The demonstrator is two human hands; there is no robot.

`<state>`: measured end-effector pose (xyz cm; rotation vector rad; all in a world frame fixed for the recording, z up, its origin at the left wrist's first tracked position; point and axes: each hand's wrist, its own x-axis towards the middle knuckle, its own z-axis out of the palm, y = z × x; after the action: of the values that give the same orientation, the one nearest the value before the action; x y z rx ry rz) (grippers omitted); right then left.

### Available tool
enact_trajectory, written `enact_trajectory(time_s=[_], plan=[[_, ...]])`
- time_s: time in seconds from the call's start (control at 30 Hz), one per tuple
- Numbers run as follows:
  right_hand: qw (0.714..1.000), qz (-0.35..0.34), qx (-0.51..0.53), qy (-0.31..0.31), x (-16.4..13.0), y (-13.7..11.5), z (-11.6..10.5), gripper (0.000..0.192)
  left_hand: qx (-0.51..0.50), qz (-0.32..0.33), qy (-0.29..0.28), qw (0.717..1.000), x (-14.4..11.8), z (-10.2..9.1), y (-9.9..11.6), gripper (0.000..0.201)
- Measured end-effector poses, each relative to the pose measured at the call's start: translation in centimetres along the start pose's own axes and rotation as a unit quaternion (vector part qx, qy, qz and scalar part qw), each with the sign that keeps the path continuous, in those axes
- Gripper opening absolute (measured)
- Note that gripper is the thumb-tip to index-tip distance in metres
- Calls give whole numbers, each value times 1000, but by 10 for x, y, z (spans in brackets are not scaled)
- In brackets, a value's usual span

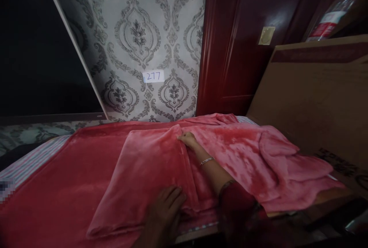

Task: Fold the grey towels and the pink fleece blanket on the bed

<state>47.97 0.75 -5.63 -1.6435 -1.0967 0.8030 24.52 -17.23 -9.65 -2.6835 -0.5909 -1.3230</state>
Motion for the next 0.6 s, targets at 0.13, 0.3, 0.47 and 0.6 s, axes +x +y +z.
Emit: enact_trajectory(time_s=[0.13,0.3,0.47,0.6], plan=[[1000,1,2,11,-18,1,-8,26,-16,-20,-34,999,9,-11,5,50],[1000,19,13,-5,-38,3,-13,29,-10,-10,-55,998,8,-4,9,42],[999,34,28,-28,-63,7,-17,24,-18,0,-41,999,8,-5,10,41],[997,48,40,-47,-94,18,-23,34,-14,-1,-54,998,11,-9,12,39]])
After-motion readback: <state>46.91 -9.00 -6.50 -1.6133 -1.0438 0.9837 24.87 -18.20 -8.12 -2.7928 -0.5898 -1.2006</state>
